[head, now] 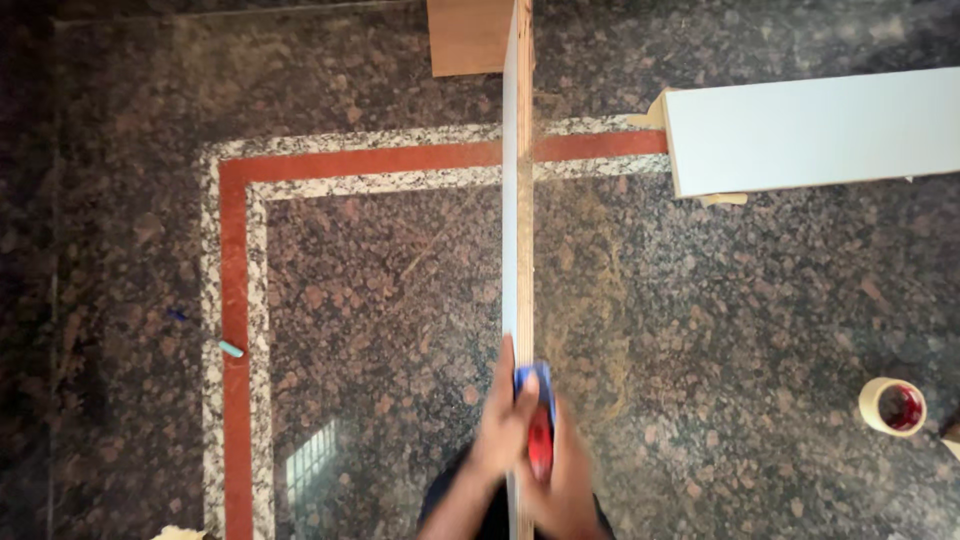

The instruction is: The person sits on the floor and sands the edge of a long wooden plank using a sanding block. The person moves the sanding block back and forth along the length of the plank, focusing on smoothing the edge.

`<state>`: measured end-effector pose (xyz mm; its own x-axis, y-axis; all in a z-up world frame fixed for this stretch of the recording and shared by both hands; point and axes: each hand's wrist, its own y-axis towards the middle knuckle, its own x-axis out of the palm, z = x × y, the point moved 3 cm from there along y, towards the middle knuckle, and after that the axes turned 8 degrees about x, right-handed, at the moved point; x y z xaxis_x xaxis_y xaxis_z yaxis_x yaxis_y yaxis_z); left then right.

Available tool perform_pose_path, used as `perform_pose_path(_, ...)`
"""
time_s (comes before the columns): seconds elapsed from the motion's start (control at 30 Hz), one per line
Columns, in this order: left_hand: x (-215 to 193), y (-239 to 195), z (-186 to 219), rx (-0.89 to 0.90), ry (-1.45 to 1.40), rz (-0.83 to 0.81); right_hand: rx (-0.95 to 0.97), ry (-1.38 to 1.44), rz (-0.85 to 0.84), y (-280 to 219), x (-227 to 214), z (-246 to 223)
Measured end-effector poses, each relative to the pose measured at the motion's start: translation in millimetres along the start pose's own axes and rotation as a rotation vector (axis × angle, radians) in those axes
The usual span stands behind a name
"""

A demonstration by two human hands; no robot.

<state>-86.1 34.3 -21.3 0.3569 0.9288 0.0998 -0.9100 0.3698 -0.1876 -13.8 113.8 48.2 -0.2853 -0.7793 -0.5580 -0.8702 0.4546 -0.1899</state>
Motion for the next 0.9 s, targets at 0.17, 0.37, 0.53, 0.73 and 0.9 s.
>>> perform_pose_path(0.17,-14.0,207.7,7.1,0.093,0.284,0.06,-0.07,0.081,0.004,179.0,14.0,-31.4)
perform_pose_path(0.37,-19.0,372.3,10.2,0.192,-0.001,0.094,-0.054,0.027,0.091,312.6,24.9,-57.4)
perform_pose_path(0.53,-18.6,351.5,14.6,0.362,0.062,0.017,-0.184,0.136,0.005,290.9,11.9,-80.1)
perform_pose_path(0.73,-14.6,62.0,-19.3,-0.044,0.082,-0.005,-0.234,0.054,0.029,48.8,3.3,-15.4)
perform_pose_path(0.9,-6.8,-51.9,-10.3,0.004,0.032,-0.006,0.15,0.134,-0.02,-42.2,9.4,22.5)
